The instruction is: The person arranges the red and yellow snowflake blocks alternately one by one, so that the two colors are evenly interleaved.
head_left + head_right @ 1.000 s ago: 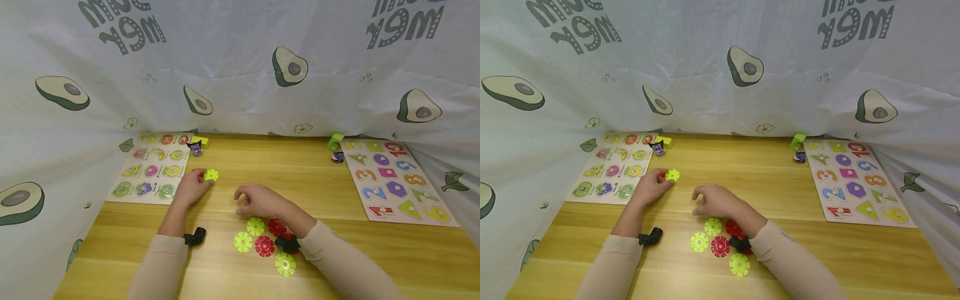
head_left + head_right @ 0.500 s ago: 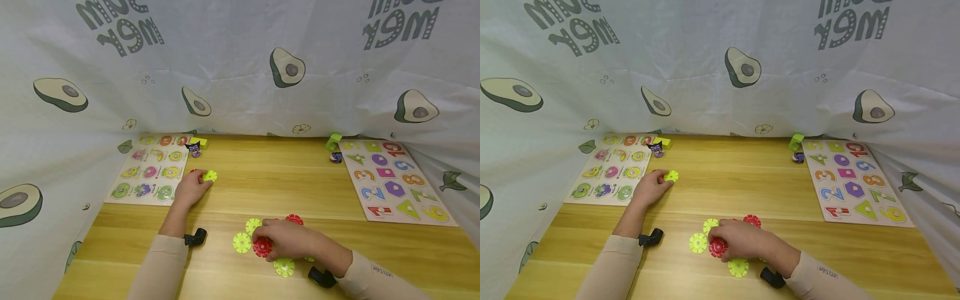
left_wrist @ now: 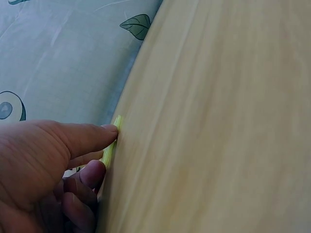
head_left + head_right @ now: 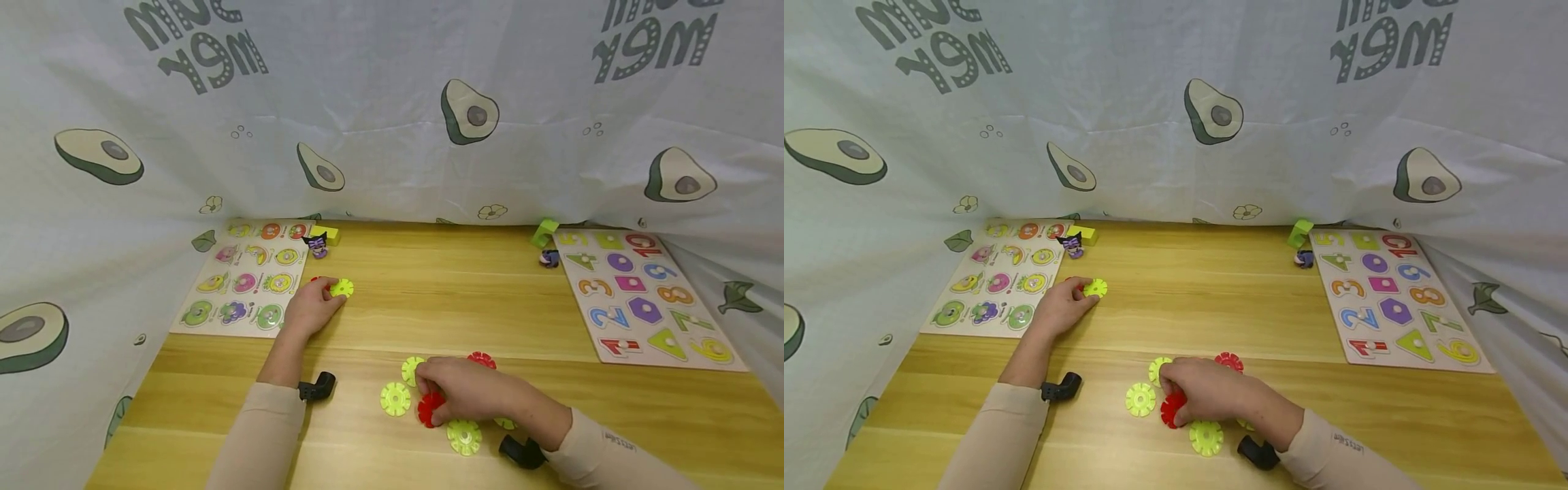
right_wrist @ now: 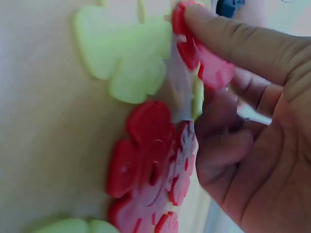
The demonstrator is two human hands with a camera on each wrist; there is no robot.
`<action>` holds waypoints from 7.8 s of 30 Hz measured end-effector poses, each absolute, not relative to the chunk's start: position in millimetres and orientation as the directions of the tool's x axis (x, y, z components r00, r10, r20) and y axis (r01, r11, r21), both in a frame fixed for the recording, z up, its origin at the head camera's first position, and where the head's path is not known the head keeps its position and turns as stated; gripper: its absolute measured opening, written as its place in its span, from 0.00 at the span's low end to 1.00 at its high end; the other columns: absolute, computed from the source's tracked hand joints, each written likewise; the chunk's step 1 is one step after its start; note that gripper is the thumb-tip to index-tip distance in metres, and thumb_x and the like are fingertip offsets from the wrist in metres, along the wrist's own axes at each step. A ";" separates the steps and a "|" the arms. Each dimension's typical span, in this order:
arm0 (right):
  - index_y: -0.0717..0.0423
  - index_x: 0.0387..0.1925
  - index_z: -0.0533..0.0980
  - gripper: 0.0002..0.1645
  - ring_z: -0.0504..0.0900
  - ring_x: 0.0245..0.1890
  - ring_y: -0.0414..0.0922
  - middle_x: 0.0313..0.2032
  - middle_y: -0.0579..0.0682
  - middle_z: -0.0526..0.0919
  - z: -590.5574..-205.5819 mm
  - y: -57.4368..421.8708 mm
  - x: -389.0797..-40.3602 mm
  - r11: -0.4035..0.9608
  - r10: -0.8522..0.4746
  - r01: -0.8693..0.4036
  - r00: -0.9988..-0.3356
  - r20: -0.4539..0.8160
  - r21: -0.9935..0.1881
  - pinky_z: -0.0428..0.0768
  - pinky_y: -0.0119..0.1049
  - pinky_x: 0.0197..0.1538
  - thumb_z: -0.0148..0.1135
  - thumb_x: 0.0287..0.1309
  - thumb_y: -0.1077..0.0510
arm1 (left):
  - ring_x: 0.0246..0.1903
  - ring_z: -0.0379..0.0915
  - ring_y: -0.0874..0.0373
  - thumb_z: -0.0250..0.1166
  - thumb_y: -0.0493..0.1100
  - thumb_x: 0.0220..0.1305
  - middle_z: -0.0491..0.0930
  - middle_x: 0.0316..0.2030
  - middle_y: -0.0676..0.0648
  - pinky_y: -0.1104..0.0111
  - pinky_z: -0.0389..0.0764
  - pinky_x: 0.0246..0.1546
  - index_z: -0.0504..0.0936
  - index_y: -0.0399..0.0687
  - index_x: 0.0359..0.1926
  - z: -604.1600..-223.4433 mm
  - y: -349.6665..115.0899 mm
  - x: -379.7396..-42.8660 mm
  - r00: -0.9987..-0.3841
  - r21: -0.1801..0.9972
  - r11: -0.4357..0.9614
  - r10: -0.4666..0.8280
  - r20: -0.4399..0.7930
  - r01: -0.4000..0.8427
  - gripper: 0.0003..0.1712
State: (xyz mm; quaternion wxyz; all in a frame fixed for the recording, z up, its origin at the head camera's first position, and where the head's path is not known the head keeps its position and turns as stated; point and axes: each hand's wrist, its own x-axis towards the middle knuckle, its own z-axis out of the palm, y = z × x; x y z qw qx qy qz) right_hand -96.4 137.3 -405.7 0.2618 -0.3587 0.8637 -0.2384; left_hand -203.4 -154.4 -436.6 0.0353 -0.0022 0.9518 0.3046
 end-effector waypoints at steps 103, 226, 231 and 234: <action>0.56 0.43 0.64 0.20 0.80 0.17 0.45 0.21 0.55 0.79 -419.4 83.4 -232.5 0.658 -0.210 0.157 -0.901 -0.380 -0.736 0.80 0.36 0.23 0.65 0.55 0.56 | 0.09 0.71 0.54 0.60 0.54 0.61 0.74 0.18 0.49 0.66 0.69 0.10 0.72 0.61 0.59 -443.5 -115.4 -210.4 -0.968 0.672 0.740 0.173 -0.182 0.006 0.24; 0.38 0.39 0.70 0.23 0.69 0.29 0.39 0.29 0.43 0.71 -419.1 136.0 -139.4 0.644 -0.674 -0.401 -0.700 -0.236 -0.651 0.71 0.33 0.33 0.74 0.42 0.50 | 0.08 0.68 0.58 0.60 0.52 0.63 0.76 0.14 0.55 0.67 0.70 0.09 0.74 0.58 0.57 -444.9 -43.2 -210.3 -0.933 0.722 0.679 0.332 -0.139 0.134 0.22; 0.40 0.37 0.70 0.16 0.71 0.26 0.40 0.26 0.44 0.74 -417.8 143.0 -139.8 0.591 -0.642 -0.260 -0.725 -0.249 -0.764 0.72 0.32 0.29 0.69 0.49 0.53 | 0.09 0.68 0.58 0.60 0.53 0.62 0.77 0.14 0.56 0.68 0.69 0.10 0.74 0.58 0.57 -445.9 -41.7 -210.9 -0.935 0.718 0.683 0.328 -0.136 0.135 0.22; 0.42 0.38 0.71 0.14 0.71 0.25 0.41 0.26 0.46 0.74 -417.8 149.6 -143.2 0.555 -0.622 -0.192 -0.742 -0.250 -0.809 0.72 0.32 0.28 0.67 0.52 0.52 | 0.09 0.68 0.58 0.60 0.53 0.62 0.77 0.14 0.55 0.68 0.69 0.11 0.74 0.58 0.56 -445.6 -41.1 -211.3 -0.936 0.718 0.684 0.323 -0.136 0.131 0.21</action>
